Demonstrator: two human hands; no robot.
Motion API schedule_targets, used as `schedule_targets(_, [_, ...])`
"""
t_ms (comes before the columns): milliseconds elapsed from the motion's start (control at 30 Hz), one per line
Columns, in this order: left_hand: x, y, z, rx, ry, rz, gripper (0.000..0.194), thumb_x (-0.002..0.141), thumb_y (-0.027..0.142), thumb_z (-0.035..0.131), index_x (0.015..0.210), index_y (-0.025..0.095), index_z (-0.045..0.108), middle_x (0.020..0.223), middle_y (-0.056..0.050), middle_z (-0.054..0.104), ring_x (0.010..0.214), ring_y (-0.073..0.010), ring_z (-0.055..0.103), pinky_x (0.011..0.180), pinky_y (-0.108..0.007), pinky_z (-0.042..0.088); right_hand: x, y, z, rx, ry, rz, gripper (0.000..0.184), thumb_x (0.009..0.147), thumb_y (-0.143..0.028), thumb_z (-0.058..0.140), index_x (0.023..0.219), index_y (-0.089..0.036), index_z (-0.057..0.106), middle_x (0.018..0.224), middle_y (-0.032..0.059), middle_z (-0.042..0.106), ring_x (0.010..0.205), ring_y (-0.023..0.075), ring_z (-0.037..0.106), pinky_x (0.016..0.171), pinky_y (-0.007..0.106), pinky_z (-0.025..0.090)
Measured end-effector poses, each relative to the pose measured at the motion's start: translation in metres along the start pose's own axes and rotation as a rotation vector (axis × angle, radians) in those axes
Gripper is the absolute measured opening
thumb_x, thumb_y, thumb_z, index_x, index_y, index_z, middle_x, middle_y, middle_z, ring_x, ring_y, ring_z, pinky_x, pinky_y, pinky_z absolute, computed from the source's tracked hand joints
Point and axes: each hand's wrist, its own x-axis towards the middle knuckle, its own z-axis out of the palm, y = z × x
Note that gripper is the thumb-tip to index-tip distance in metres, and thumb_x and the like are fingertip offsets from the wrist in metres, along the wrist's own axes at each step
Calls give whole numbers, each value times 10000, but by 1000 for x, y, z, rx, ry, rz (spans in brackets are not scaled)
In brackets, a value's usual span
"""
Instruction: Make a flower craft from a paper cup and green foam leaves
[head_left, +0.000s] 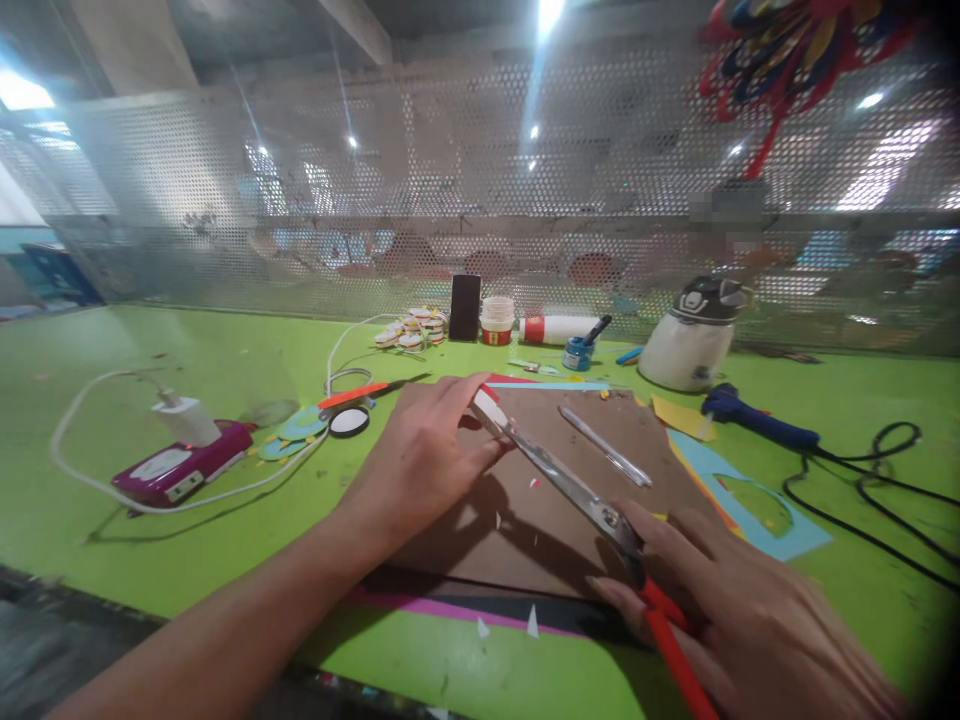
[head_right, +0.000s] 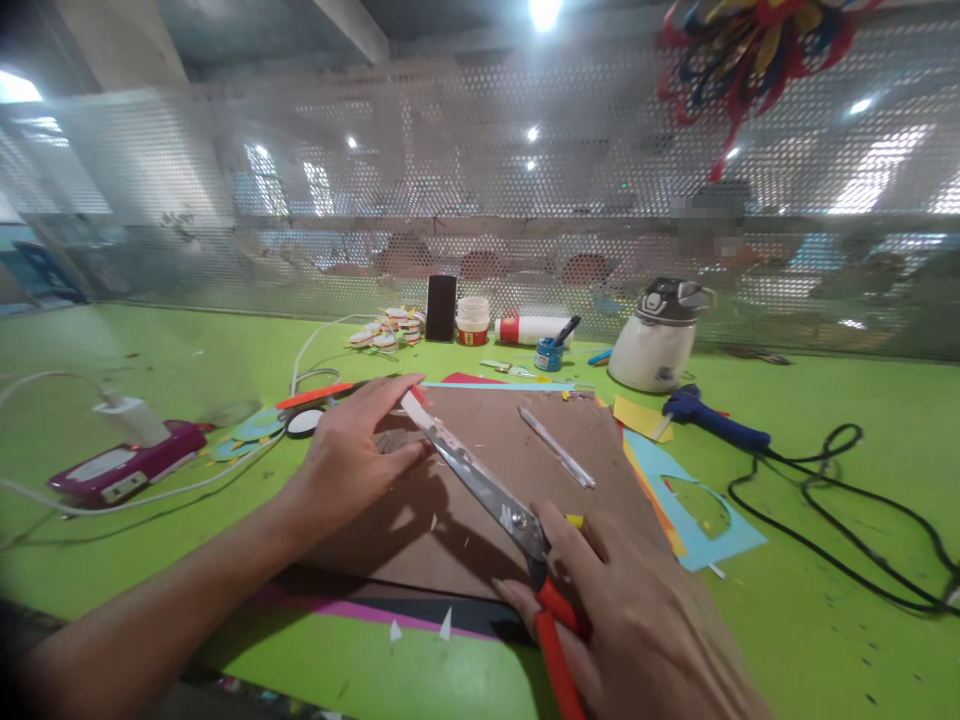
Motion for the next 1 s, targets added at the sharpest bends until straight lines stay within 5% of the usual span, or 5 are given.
schedule_targets(667, [-3, 2, 0, -25, -6, 12, 537, 826, 399, 673, 1302, 229, 491, 1182, -77, 648, 1059, -242, 605, 940, -431, 467, 4, 1, 0, -70, 65, -85, 322, 967, -406, 400, 1090, -187, 602, 700, 28, 617, 501, 181, 634, 399, 292, 500])
schedule_targets(1000, [-2, 3, 1, -62, -6, 14, 547, 819, 382, 687, 1301, 205, 499, 1186, -80, 652, 1087, -236, 594, 954, -426, 467, -7, 12, 3, -139, 21, -137, 375, 915, -274, 410, 1244, -144, 537, 770, 63, 636, 523, 185, 645, 408, 290, 499])
